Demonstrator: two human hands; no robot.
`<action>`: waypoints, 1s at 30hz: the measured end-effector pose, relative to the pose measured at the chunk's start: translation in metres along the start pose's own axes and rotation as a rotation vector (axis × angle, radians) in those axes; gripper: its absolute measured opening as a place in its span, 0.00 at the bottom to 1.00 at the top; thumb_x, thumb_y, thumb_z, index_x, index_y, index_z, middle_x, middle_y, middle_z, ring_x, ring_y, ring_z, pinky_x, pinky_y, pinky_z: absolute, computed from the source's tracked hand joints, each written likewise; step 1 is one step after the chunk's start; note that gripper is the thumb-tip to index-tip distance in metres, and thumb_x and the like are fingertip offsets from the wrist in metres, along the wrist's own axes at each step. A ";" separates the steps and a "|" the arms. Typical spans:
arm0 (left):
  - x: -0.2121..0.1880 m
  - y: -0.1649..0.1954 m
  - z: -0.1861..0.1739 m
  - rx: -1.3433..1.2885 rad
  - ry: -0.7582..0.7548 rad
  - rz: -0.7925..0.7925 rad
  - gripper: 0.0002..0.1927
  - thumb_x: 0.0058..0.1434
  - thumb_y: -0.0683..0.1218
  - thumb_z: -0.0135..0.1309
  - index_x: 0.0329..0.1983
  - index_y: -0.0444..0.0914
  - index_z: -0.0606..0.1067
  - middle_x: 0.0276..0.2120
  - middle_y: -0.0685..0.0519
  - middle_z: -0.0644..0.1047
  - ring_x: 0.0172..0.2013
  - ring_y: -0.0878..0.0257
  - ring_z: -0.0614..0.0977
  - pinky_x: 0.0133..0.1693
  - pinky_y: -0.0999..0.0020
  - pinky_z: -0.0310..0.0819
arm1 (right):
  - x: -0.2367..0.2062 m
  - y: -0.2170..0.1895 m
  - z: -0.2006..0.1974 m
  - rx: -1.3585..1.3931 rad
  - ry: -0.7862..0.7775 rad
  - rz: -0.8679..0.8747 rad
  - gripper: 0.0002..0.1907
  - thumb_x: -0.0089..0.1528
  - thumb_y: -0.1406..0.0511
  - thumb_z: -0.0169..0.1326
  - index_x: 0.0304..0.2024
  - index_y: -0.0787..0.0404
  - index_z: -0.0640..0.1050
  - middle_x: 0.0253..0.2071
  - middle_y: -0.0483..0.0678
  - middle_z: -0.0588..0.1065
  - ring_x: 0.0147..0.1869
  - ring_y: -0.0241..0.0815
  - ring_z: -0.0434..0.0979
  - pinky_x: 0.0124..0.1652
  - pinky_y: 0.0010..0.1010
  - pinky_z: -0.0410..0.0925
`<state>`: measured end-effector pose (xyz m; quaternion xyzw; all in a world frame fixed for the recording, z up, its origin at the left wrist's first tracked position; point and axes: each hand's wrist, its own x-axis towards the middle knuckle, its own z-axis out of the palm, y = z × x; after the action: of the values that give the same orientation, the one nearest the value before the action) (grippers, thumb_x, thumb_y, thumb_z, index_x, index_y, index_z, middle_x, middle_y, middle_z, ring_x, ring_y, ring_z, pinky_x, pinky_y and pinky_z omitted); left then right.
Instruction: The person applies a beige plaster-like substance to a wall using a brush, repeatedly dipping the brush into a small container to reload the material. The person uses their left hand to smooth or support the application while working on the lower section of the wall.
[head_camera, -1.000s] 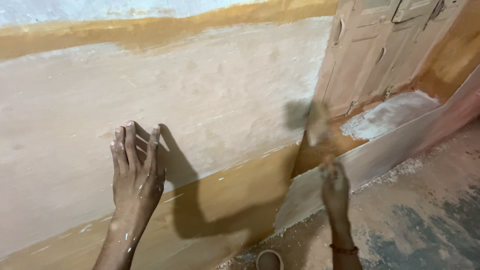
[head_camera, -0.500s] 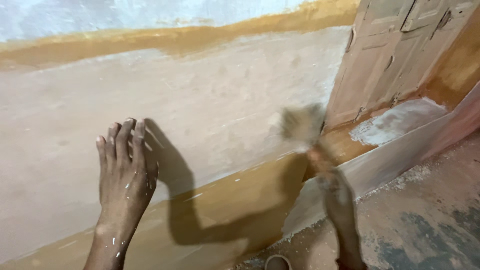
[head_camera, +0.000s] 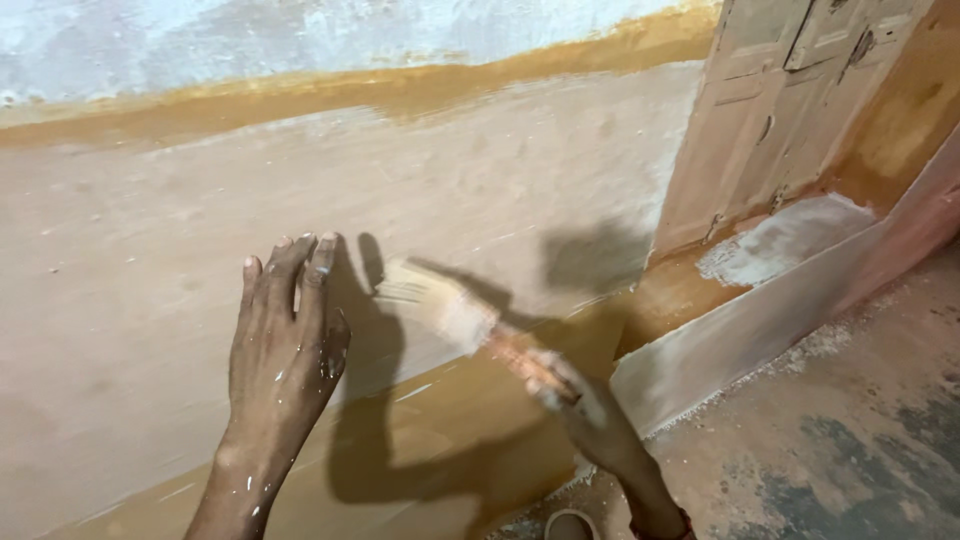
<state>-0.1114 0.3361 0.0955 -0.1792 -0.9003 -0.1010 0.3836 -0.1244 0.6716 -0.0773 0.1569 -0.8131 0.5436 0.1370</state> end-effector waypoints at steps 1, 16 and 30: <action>-0.001 -0.002 -0.005 0.025 0.001 0.003 0.46 0.51 0.35 0.56 0.75 0.41 0.56 0.67 0.39 0.63 0.71 0.41 0.62 0.73 0.41 0.48 | -0.005 -0.007 0.008 -0.012 -0.071 0.070 0.28 0.66 0.55 0.52 0.66 0.59 0.73 0.43 0.55 0.79 0.45 0.42 0.74 0.47 0.35 0.70; -0.028 -0.058 -0.007 0.220 -0.149 -0.102 0.53 0.50 0.36 0.58 0.78 0.40 0.47 0.74 0.35 0.49 0.74 0.37 0.49 0.73 0.43 0.39 | -0.010 0.055 -0.002 -0.035 0.495 -0.041 0.22 0.70 0.55 0.50 0.60 0.64 0.72 0.41 0.48 0.74 0.42 0.35 0.72 0.42 0.28 0.68; -0.064 -0.067 -0.014 0.173 -0.251 -0.132 0.52 0.52 0.38 0.57 0.79 0.41 0.48 0.71 0.33 0.51 0.71 0.34 0.51 0.71 0.41 0.42 | -0.054 0.060 0.032 -0.168 0.486 0.157 0.18 0.73 0.57 0.46 0.57 0.63 0.74 0.44 0.47 0.77 0.46 0.38 0.77 0.46 0.31 0.70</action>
<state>-0.0883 0.2543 0.0560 -0.0972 -0.9563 -0.0251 0.2747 -0.1014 0.6692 -0.1607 -0.0535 -0.8082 0.5050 0.2981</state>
